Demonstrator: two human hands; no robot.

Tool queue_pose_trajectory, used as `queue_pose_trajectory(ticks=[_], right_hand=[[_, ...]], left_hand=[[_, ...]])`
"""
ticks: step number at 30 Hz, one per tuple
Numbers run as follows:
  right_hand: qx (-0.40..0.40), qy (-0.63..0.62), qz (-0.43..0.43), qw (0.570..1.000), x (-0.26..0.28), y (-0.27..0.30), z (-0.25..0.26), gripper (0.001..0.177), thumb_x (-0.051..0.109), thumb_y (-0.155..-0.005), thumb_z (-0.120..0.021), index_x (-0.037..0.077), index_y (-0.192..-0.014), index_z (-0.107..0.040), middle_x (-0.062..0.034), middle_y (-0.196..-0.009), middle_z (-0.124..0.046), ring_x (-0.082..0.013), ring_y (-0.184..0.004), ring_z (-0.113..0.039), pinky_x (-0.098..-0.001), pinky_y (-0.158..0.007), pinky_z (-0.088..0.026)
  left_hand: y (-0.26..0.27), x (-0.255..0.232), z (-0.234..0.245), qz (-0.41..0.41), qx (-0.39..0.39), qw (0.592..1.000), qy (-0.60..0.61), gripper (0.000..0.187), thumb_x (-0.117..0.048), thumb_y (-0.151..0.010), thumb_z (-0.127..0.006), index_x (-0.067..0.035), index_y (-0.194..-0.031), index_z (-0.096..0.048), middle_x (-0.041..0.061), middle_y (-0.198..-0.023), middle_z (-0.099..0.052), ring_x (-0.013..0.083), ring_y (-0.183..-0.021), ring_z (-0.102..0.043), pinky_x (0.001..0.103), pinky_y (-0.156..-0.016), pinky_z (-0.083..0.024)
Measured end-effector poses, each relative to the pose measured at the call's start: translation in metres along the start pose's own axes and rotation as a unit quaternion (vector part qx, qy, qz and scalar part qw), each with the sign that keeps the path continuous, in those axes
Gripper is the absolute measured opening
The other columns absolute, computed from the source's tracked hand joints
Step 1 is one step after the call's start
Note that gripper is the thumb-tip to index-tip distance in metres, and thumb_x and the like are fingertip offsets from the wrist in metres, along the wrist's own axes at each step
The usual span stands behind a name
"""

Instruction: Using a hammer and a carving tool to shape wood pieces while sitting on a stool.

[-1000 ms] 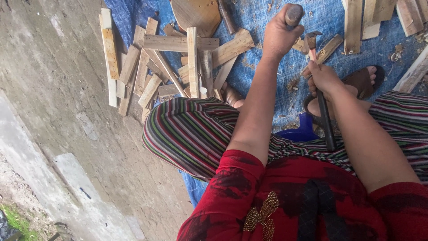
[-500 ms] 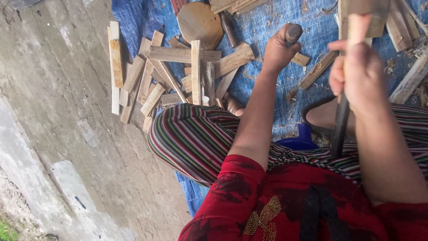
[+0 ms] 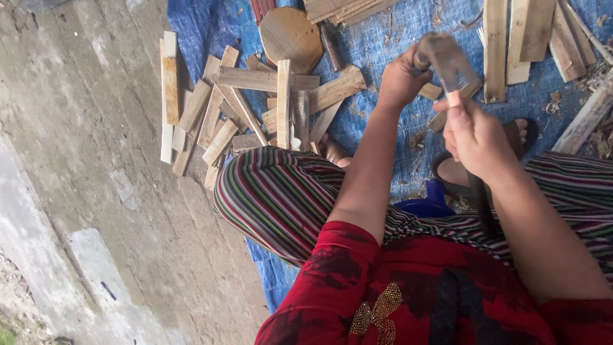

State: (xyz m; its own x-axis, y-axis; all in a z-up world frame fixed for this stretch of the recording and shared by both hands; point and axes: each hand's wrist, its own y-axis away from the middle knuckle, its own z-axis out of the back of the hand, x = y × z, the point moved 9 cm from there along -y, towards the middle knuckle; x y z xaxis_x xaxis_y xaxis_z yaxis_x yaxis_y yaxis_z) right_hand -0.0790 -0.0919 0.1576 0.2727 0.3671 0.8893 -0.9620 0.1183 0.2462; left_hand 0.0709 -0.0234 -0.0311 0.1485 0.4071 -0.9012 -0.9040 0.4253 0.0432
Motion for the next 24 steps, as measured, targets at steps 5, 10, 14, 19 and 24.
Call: queue_pose_trajectory(ticks=[5,10,14,19,24], right_hand=[[-0.051,-0.132,0.181,0.973,0.069,0.033,0.033,0.045,0.026,-0.116,-0.029,-0.011,-0.134,-0.048,-0.0047,-0.061,-0.038,-0.0149,-0.044,-0.038,-0.0260,-0.043,-0.033],[-0.167,-0.221,0.403,0.872,0.048,0.044,0.040,0.044,0.034,-0.106,-0.042,-0.008,-0.120,-0.046,-0.0128,-0.075,-0.050,-0.0197,-0.059,-0.049,-0.0323,-0.055,-0.041],[-0.096,0.025,0.162,0.982,-0.015,0.000,-0.006,0.028,0.005,-0.105,-0.038,-0.006,-0.103,-0.064,-0.0067,-0.057,-0.050,-0.0212,-0.050,-0.047,-0.0417,-0.059,-0.044],[-0.012,-0.110,-0.028,0.993,-0.010,0.003,-0.011,0.041,0.030,-0.118,-0.029,0.000,-0.115,-0.057,-0.0028,-0.059,-0.040,-0.0160,-0.045,-0.043,-0.0308,-0.044,-0.037],[-0.102,-0.141,0.124,0.977,0.053,0.037,0.023,0.047,0.023,-0.115,-0.027,-0.016,-0.120,-0.053,-0.0111,-0.061,-0.042,-0.0214,-0.050,-0.043,-0.0332,-0.053,-0.037]], left_hand=[[0.000,0.009,-0.004,0.060,0.019,0.998,-0.008,0.037,-0.019,-0.078,-0.075,-0.038,-0.107,-0.062,-0.004,-0.090,-0.078,0.0178,-0.083,-0.075,0.037,-0.070,-0.060],[0.000,0.005,-0.005,0.066,0.031,0.997,-0.013,0.036,-0.019,-0.077,-0.073,-0.035,-0.106,-0.060,-0.005,-0.087,-0.077,0.0187,-0.079,-0.073,0.037,-0.067,-0.056],[0.004,0.001,-0.002,0.059,0.022,0.998,0.009,0.040,-0.016,-0.076,-0.074,-0.037,-0.108,-0.059,-0.004,-0.090,-0.077,0.0171,-0.080,-0.073,0.035,-0.067,-0.059],[0.007,-0.003,0.003,0.053,0.025,0.998,0.019,0.031,-0.014,-0.076,-0.072,-0.032,-0.095,-0.055,-0.006,-0.083,-0.073,0.0177,-0.073,-0.066,0.037,-0.060,-0.052],[-0.002,0.018,-0.013,0.025,0.020,0.999,-0.031,0.040,-0.020,-0.078,-0.074,-0.033,-0.110,-0.054,-0.001,-0.091,-0.075,0.0221,-0.077,-0.071,0.040,-0.060,-0.054]])
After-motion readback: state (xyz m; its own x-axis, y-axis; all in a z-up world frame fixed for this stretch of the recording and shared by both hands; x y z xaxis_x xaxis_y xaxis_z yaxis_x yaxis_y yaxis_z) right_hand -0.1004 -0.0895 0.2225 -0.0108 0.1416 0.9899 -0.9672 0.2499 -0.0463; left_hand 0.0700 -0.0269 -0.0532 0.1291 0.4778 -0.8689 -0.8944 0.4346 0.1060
